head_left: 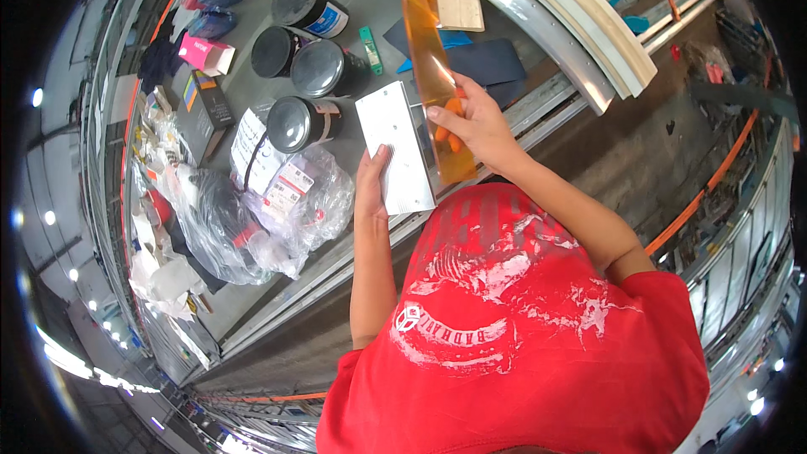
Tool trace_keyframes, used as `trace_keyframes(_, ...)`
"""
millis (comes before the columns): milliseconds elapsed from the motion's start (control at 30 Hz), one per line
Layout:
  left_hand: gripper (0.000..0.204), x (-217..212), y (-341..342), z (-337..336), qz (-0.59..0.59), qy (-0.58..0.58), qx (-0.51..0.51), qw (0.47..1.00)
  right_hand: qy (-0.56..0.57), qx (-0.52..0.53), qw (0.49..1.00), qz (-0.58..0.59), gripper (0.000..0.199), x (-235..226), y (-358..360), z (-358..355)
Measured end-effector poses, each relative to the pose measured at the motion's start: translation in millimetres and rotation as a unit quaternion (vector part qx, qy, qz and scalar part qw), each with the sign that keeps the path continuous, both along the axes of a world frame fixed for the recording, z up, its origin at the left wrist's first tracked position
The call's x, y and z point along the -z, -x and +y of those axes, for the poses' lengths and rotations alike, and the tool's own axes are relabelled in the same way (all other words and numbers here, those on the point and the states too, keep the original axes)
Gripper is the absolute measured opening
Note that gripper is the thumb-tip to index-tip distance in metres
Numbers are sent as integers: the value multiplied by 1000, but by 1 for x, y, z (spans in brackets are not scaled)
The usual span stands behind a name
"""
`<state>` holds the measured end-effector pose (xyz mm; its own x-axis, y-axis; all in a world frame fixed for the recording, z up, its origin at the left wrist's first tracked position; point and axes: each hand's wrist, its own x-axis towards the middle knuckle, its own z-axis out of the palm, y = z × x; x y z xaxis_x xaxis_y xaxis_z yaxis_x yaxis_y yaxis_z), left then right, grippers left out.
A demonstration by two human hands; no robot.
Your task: The person assembles a small metal light fixture by inserting screws and tightening them with a screwdriver. They also apply a strip of orange tape to the fixture's surface.
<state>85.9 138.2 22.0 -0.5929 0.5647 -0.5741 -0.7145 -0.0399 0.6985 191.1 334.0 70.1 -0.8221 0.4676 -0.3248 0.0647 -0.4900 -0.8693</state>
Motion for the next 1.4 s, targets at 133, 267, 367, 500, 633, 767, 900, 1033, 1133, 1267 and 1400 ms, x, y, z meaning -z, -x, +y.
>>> trace_keyframes(133,42,-20,-2,12,29,38,28,998,-40,16,999,8,66,10,-4,-2)
trace_keyframes(267,44,-40,1,17,64,67,36,995,-32,-19,999,-39,66,10,-13,2)
trace_keyframes(367,45,-59,2,26,102,100,64,988,-22,-2,999,-30,67,24,-15,-1)
trace_keyframes(500,46,-67,3,32,118,110,78,984,-19,5,1000,-22,65,22,-16,-2)
trace_keyframes(633,46,-70,3,36,120,134,87,980,-26,-2,999,-24,67,18,-16,-1)
trace_keyframes(767,47,-70,5,42,122,149,83,978,-49,-13,999,-3,75,7,-20,4)
trace_keyframes(900,47,-75,8,56,141,164,84,973,-76,5,997,-22,73,16,-20,-2)
trace_keyframes(1033,48,-80,14,69,170,188,111,961,-96,12,995,-22,73,21,-18,-3)
trace_keyframes(1133,49,-81,18,73,168,182,117,962,-84,18,996,-8,72,17,-16,-1)
trace_keyframes(1267,48,-79,23,75,140,180,132,965,-75,23,997,-20,72,28,-12,-7)
trace_keyframes(1400,47,-73,25,75,125,176,153,964,-31,41,999,-10,70,37,-11,-17)
